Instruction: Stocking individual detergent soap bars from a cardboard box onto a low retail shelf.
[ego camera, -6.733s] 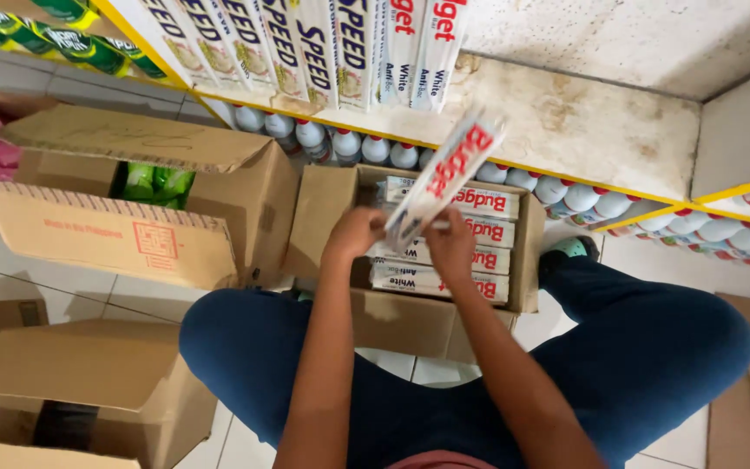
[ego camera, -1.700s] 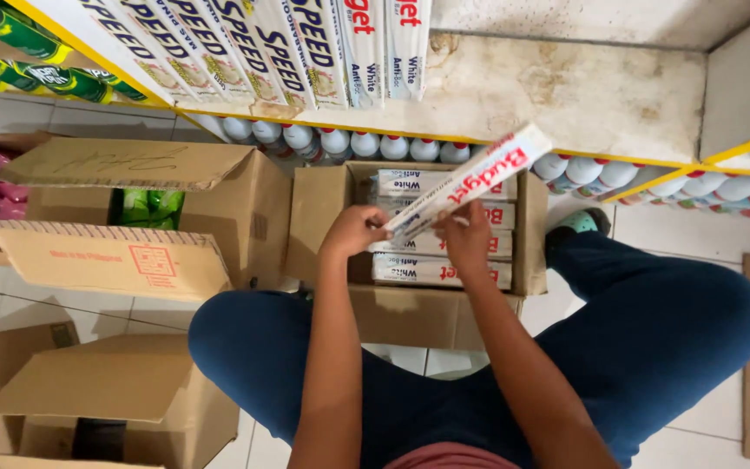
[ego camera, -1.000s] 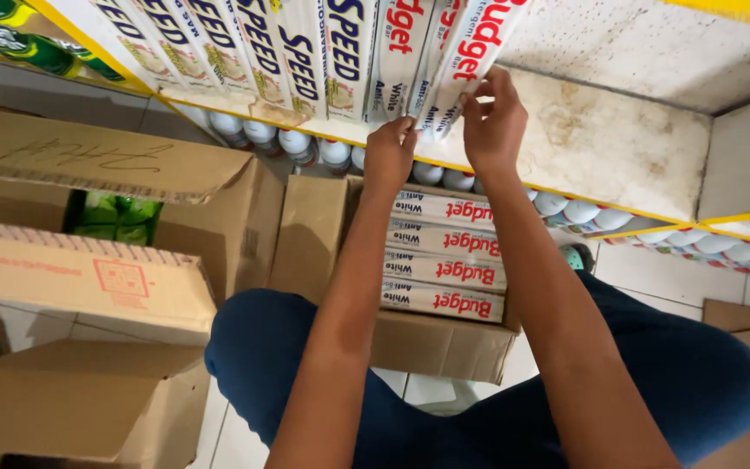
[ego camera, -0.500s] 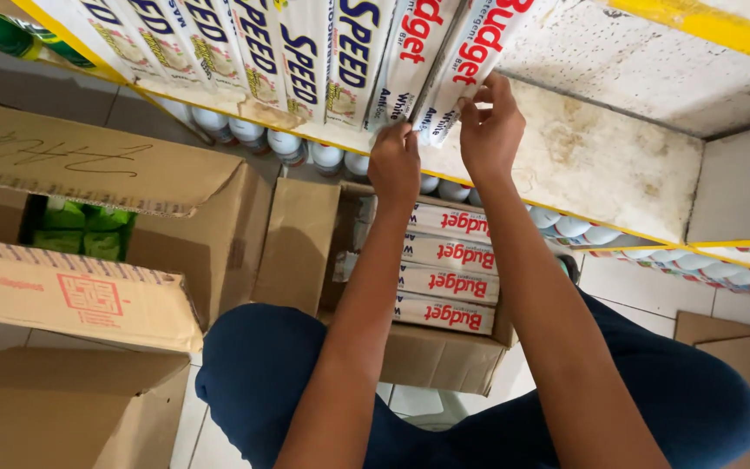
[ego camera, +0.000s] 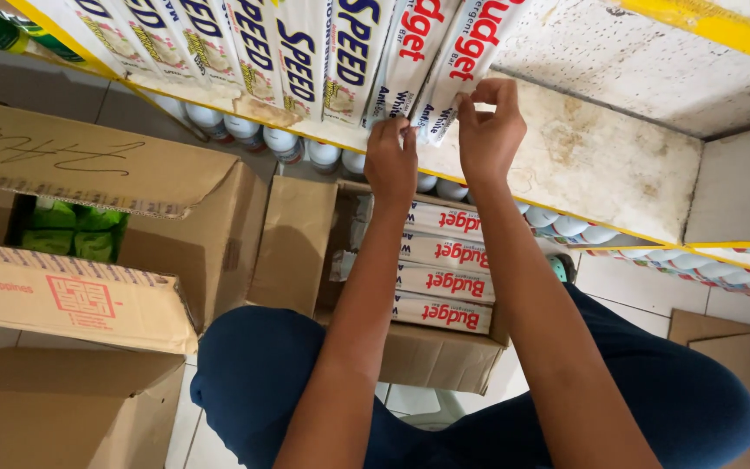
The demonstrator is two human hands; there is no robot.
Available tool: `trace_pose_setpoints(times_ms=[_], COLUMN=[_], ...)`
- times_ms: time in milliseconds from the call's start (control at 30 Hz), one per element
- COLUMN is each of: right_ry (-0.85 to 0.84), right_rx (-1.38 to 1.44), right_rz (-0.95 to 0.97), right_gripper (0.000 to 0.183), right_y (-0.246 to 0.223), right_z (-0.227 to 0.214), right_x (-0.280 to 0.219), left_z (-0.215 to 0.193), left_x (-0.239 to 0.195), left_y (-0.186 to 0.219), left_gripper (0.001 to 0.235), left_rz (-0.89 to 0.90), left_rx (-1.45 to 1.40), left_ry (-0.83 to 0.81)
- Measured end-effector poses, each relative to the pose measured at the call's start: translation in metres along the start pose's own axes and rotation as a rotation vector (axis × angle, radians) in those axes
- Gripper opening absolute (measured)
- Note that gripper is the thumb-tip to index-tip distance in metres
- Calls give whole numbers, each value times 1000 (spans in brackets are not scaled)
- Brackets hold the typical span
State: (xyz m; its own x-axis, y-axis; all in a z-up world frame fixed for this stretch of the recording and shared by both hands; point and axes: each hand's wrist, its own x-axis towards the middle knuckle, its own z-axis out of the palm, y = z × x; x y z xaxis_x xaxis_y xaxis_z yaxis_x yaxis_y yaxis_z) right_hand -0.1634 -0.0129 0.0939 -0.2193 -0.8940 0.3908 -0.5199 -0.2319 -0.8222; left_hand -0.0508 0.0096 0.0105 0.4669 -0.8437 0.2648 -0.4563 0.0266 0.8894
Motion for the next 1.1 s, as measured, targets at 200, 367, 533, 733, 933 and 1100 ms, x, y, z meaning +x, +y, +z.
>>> trace_pose_setpoints(times_ms=[200, 367, 533, 733, 933, 1100], right_ry=[-29, -28, -42, -33, -29, -42], right_rx=[76, 64, 99, 93, 73, 11], right_rz=[-6, 0, 4, -3, 37, 19], right_gripper=[18, 18, 17, 18, 19, 20], right_y=[4, 4, 4, 10, 9, 3], right_z=[0, 1, 1, 4, 3, -18], right_x=[5, 12, 13, 16, 14, 5], left_z=[0, 4, 5, 8, 3, -20], left_x=[5, 11, 13, 16, 21, 22], left_y=[1, 1, 2, 0, -4, -3], left_gripper=[16, 8, 10, 12, 9, 12], left_rz=[39, 75, 63, 75, 87, 67], left_rx=[-137, -136, -151, -152, -164, -272], left_ry=[32, 29, 51, 59, 16, -82])
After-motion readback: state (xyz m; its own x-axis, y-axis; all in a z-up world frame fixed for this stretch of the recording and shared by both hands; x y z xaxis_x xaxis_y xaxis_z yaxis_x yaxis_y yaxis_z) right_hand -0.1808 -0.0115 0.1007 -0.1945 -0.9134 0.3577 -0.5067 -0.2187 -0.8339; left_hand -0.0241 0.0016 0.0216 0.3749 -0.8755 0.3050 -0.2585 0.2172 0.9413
